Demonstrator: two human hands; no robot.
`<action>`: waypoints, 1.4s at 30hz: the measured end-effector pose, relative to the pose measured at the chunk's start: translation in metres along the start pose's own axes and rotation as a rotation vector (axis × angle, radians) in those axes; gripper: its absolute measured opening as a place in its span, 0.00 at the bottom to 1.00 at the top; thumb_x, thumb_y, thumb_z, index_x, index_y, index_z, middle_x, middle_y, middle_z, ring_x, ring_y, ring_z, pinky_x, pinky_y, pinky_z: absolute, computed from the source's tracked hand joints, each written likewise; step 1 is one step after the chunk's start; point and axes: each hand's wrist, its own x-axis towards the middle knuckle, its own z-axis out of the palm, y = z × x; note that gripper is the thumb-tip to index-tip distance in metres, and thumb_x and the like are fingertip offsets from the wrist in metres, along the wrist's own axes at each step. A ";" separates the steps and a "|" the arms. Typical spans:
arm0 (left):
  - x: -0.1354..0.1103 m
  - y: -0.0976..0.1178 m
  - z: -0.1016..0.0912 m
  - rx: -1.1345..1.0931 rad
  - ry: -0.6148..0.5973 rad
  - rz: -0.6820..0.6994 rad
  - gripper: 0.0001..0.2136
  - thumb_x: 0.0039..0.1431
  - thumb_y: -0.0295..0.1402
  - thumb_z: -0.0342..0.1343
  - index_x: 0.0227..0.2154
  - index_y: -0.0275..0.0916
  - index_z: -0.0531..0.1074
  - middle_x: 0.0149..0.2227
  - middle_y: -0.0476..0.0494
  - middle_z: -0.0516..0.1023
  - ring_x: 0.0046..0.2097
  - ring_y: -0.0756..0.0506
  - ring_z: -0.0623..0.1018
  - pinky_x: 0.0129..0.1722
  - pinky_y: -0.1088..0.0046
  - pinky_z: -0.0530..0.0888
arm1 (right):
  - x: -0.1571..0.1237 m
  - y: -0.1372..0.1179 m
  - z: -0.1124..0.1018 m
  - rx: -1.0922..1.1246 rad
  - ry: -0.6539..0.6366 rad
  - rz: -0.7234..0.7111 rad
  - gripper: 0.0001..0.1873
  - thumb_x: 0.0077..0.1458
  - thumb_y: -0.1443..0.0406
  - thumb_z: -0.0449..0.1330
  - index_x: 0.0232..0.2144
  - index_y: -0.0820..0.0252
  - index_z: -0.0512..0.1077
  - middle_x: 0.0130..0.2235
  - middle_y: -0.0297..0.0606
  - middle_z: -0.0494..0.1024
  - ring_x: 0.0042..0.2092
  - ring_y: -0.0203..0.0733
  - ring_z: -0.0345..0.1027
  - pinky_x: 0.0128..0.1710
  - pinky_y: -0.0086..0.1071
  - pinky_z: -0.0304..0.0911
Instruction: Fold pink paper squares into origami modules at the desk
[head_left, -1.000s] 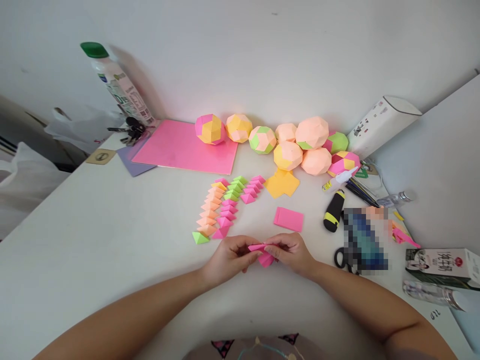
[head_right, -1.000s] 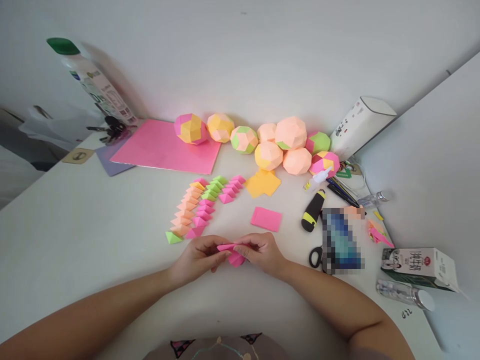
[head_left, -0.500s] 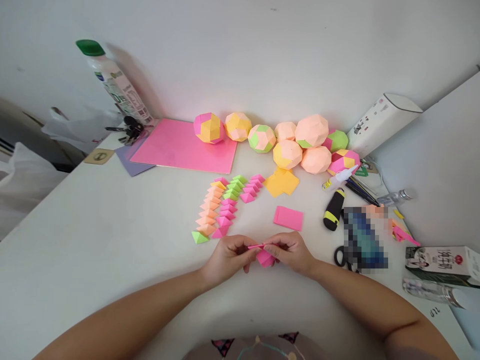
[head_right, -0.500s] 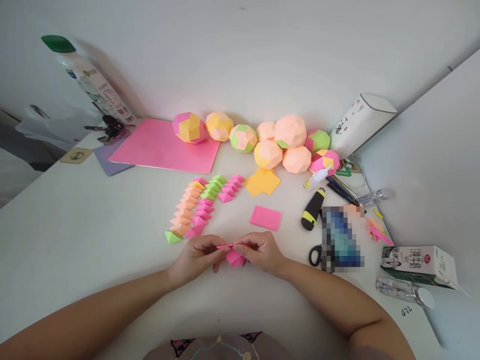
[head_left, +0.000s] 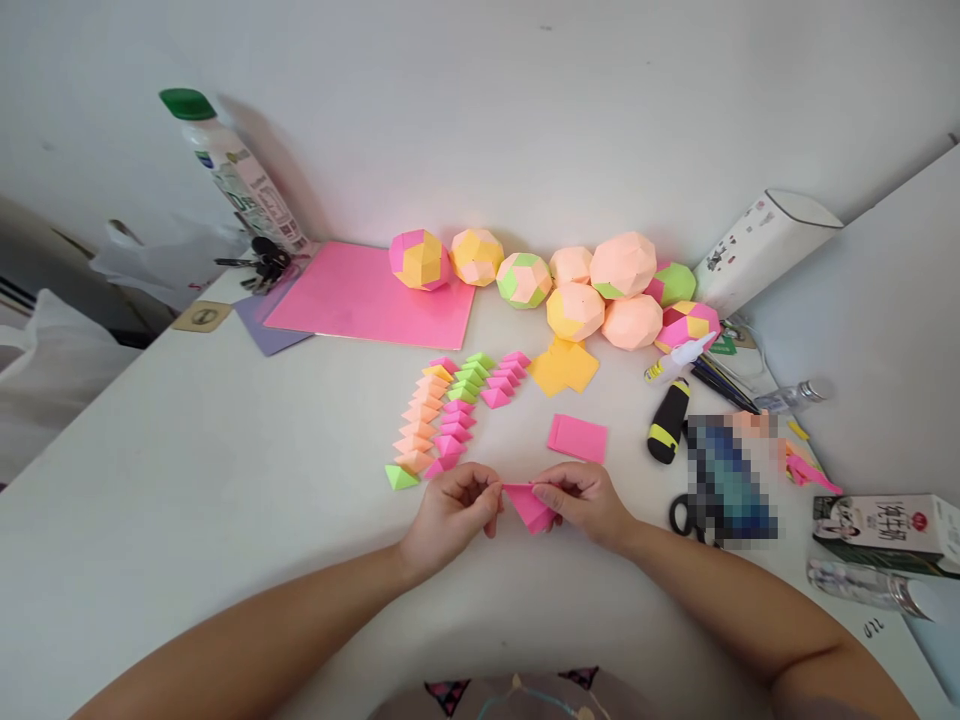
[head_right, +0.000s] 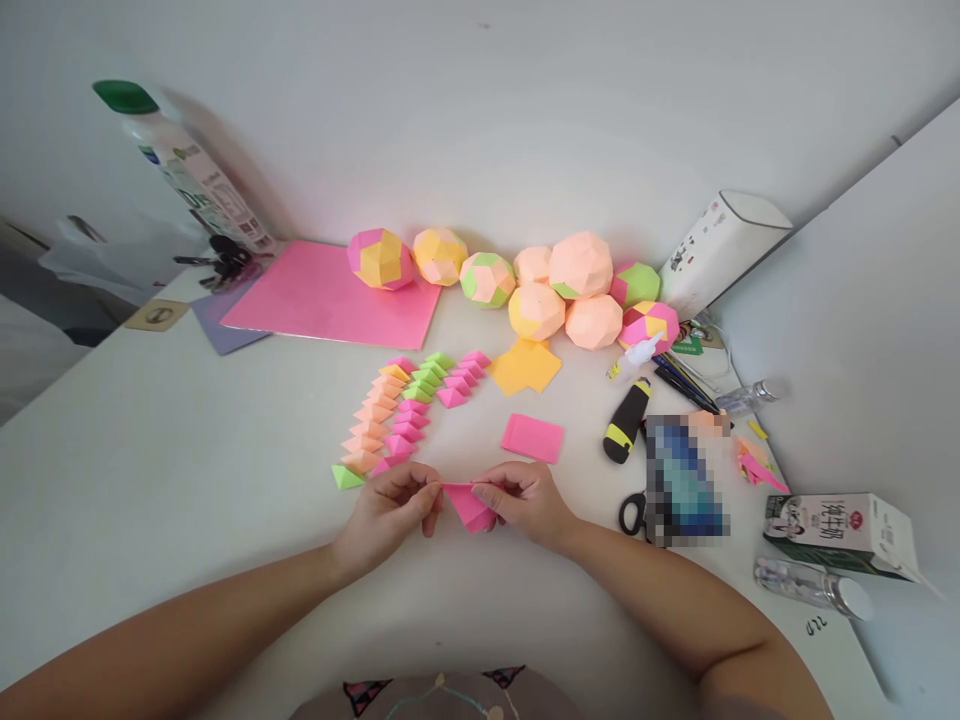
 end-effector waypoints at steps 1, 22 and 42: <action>0.000 0.001 0.000 -0.026 -0.004 0.004 0.10 0.55 0.37 0.56 0.24 0.36 0.66 0.21 0.51 0.71 0.19 0.53 0.70 0.21 0.77 0.69 | 0.000 0.000 0.000 0.005 0.003 0.000 0.12 0.53 0.60 0.63 0.30 0.66 0.77 0.21 0.35 0.75 0.20 0.32 0.68 0.19 0.24 0.64; 0.001 0.003 0.004 0.003 -0.074 -0.064 0.07 0.49 0.33 0.58 0.23 0.37 0.66 0.19 0.53 0.68 0.21 0.53 0.68 0.23 0.76 0.66 | -0.001 -0.002 0.004 -0.078 -0.023 -0.046 0.12 0.54 0.60 0.61 0.27 0.65 0.75 0.22 0.36 0.75 0.22 0.32 0.68 0.21 0.25 0.65; 0.002 0.000 0.004 -0.054 -0.133 -0.050 0.11 0.50 0.36 0.59 0.23 0.37 0.65 0.20 0.52 0.69 0.22 0.53 0.68 0.23 0.76 0.66 | -0.002 -0.002 0.006 -0.106 0.064 -0.021 0.06 0.47 0.66 0.59 0.22 0.62 0.65 0.19 0.30 0.67 0.19 0.32 0.64 0.19 0.25 0.60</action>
